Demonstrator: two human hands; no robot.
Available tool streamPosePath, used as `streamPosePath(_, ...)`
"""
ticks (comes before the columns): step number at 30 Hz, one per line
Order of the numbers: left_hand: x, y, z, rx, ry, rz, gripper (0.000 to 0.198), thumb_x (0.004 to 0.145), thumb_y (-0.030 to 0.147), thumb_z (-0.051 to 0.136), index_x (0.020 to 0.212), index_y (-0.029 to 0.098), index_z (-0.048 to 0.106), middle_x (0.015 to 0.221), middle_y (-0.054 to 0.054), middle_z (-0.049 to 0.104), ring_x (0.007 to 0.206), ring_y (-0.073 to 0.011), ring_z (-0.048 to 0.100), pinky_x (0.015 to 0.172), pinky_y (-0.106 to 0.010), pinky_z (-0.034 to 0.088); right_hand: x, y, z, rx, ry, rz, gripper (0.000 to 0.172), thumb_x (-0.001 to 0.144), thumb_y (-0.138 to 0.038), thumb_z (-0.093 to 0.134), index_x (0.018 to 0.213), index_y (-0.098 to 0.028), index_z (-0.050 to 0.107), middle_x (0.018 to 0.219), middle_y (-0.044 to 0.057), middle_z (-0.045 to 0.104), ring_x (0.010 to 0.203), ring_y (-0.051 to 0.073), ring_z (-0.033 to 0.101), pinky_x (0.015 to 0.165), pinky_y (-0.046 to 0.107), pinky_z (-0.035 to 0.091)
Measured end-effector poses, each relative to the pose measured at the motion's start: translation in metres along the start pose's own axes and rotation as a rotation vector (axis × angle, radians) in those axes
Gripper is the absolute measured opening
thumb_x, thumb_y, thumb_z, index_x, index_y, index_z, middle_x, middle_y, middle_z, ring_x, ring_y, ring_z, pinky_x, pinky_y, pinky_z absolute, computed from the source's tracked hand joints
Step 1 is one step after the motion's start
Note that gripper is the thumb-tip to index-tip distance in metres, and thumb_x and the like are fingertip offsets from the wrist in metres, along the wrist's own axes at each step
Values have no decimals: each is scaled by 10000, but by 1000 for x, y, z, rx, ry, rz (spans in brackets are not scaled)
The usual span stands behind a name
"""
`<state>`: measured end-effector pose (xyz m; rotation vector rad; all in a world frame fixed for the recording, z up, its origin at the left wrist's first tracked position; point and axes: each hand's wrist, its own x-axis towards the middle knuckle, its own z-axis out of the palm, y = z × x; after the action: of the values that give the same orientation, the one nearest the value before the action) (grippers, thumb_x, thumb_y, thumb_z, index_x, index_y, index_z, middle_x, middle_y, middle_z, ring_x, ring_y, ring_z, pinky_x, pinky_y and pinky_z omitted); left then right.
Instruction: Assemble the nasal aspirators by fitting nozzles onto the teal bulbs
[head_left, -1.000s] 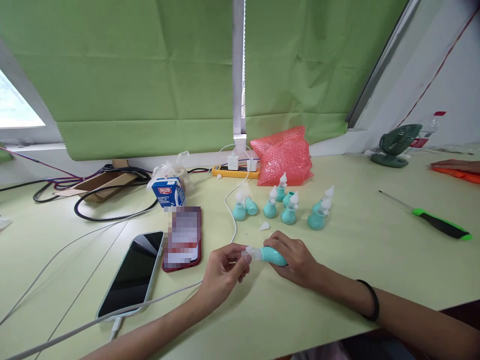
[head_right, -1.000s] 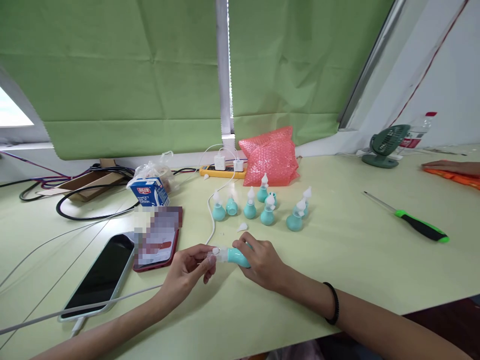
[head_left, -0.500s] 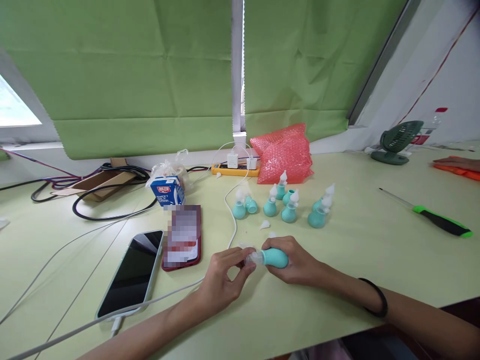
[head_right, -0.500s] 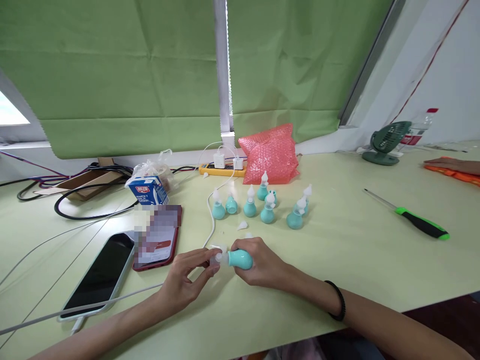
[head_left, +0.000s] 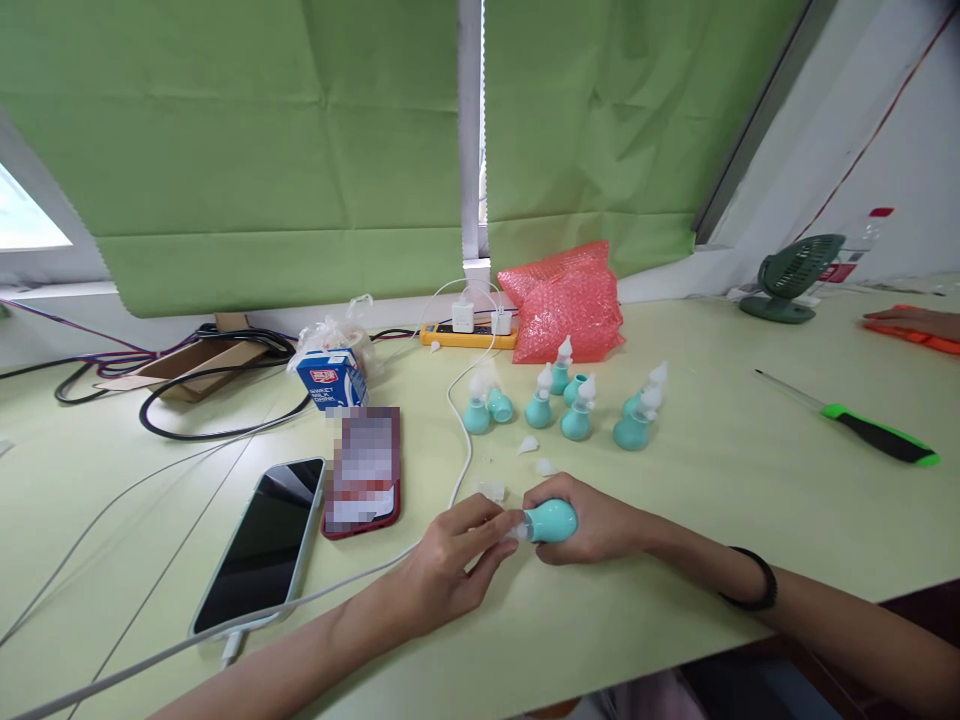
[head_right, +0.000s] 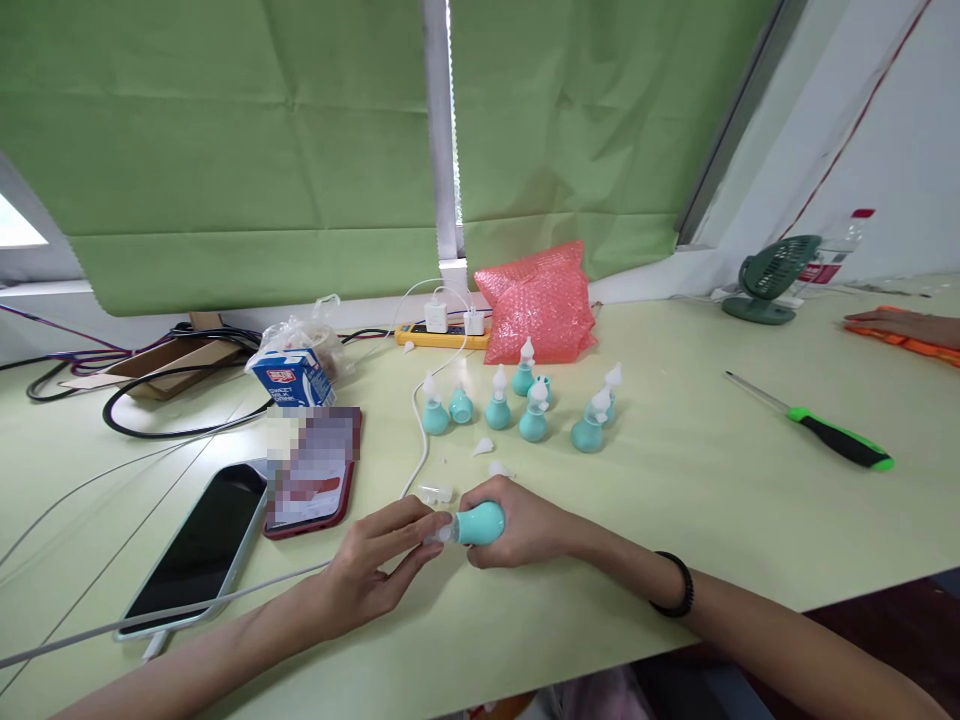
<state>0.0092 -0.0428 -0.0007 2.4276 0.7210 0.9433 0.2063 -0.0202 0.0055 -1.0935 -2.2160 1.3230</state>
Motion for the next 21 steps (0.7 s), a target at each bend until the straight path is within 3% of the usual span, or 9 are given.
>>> streamPosePath(7, 3, -1, 0, -36, 88, -7, 304, 790, 129, 450, 1080, 165, 532, 830, -102, 584, 736, -157, 545, 633, -256, 446, 2, -4, -1, 50, 21, -44, 146, 584, -205, 620, 668, -150, 515, 580, -51, 420, 546, 73, 402, 470, 169, 324)
streamPosePath(11, 8, -3, -4, -24, 214, -101, 418, 763, 164, 506, 1174, 209, 443, 811, -49, 597, 689, -134, 541, 654, -262, 461, 3, -4, -4, 231, 122, -85, 217, 688, -332, 579, 778, -145, 515, 583, -42, 401, 480, 55, 368, 428, 176, 301)
streamPosePath(13, 12, -6, -8, -1, 228, -163, 392, 759, 179, 508, 1149, 205, 470, 834, -48, 601, 677, -130, 536, 657, -266, 462, 4, -3, -7, 352, 191, -88, 251, 729, -376, 534, 825, -147, 496, 596, -39, 386, 434, 38, 323, 389, 173, 258)
streamPosePath(17, 22, -15, -16, 117, 163, -302, 245, 770, 173, 465, 976, 176, 598, 871, -71, 603, 715, -152, 537, 633, -265, 453, 5, 0, -12, 488, 254, -154, 280, 756, -419, 491, 814, -145, 482, 649, -15, 398, 445, 36, 299, 381, 177, 222)
streamPosePath(21, 31, -23, -18, 287, 2, -370, 241, 774, 199, 447, 943, 171, 618, 821, -64, 617, 758, -186, 524, 658, -288, 436, 7, 0, -13, 554, 335, -154, 304, 793, -448, 404, 784, -151, 470, 656, -2, 423, 436, 49, 324, 381, 193, 221)
